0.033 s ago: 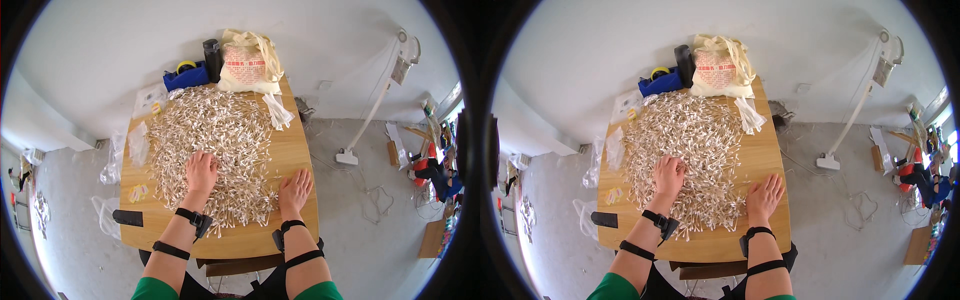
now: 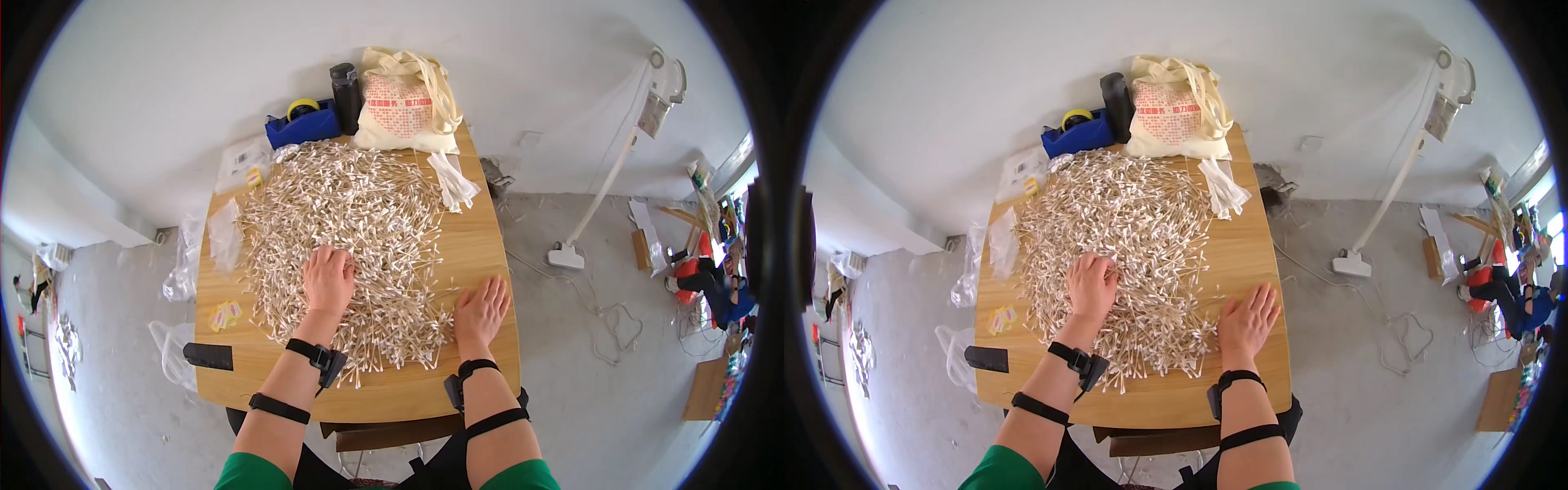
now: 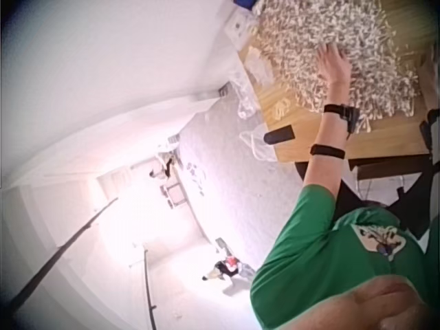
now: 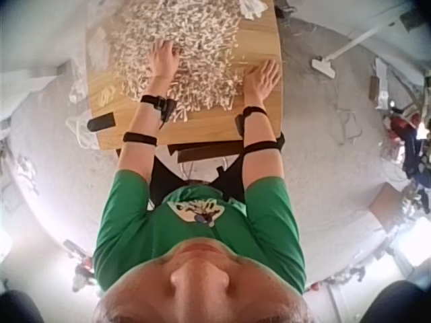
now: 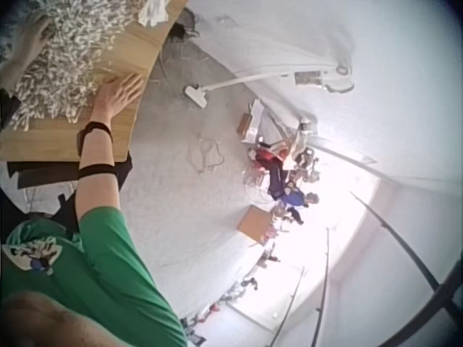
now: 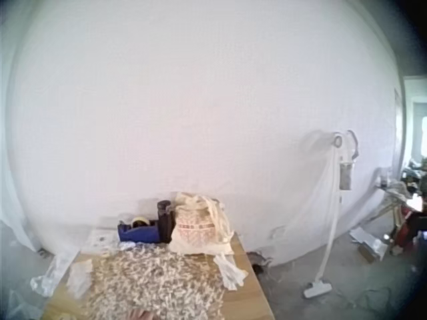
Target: Sorting a large pile of cotton swabs on a wooden table.
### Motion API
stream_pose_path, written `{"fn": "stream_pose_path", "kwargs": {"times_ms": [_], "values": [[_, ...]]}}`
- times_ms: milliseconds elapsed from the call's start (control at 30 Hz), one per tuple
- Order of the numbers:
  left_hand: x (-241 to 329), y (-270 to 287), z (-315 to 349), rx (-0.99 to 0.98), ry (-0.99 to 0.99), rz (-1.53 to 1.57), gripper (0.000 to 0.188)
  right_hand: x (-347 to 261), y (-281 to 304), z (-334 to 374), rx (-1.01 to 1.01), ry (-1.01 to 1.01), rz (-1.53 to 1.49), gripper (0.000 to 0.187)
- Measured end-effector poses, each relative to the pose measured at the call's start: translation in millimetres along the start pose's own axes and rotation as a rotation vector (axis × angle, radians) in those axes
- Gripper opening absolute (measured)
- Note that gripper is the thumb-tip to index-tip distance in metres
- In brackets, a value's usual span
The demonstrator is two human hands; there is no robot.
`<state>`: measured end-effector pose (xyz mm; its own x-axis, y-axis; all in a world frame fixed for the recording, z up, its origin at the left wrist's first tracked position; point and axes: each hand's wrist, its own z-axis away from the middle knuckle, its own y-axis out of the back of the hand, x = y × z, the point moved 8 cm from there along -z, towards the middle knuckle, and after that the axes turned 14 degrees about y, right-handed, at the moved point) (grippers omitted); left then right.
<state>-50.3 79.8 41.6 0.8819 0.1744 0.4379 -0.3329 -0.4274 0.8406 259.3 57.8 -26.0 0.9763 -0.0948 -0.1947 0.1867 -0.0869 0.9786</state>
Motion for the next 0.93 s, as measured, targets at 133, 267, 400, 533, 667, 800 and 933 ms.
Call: {"fn": "stream_pose_path", "kwargs": {"times_ms": [133, 267, 400, 533, 667, 800, 933], "values": [[5, -3, -2, -0.006, -0.03, -0.025, 0.012, 0, -2, 0, 0.008, 0.006, 0.013, 0.061], [-1, 13, 3, 0.067, -0.05, 0.083, 0.012, -1, -4, 0, 0.008, 0.006, 0.004, 0.061], [-31, 23, 1, 0.056, 0.161, 0.416, 0.011, -4, 1, -2, 0.027, 0.016, 0.025, 0.06], [-67, 19, 9, -0.085, 0.58, 0.753, 0.018, -1, -2, 0, 0.035, 0.008, 0.033, 0.059], [-87, 13, 18, -0.099, 0.674, 1.03, 0.015, -3, -4, -2, 0.035, 0.019, 0.047, 0.06], [-94, 9, 30, -0.148, 0.743, 1.057, 0.018, -5, -4, -1, 0.021, 0.016, 0.026, 0.06], [-88, 11, 34, -0.212, 0.803, 1.075, 0.019, 1, -6, -3, 0.026, 0.01, 0.04, 0.061]]}}
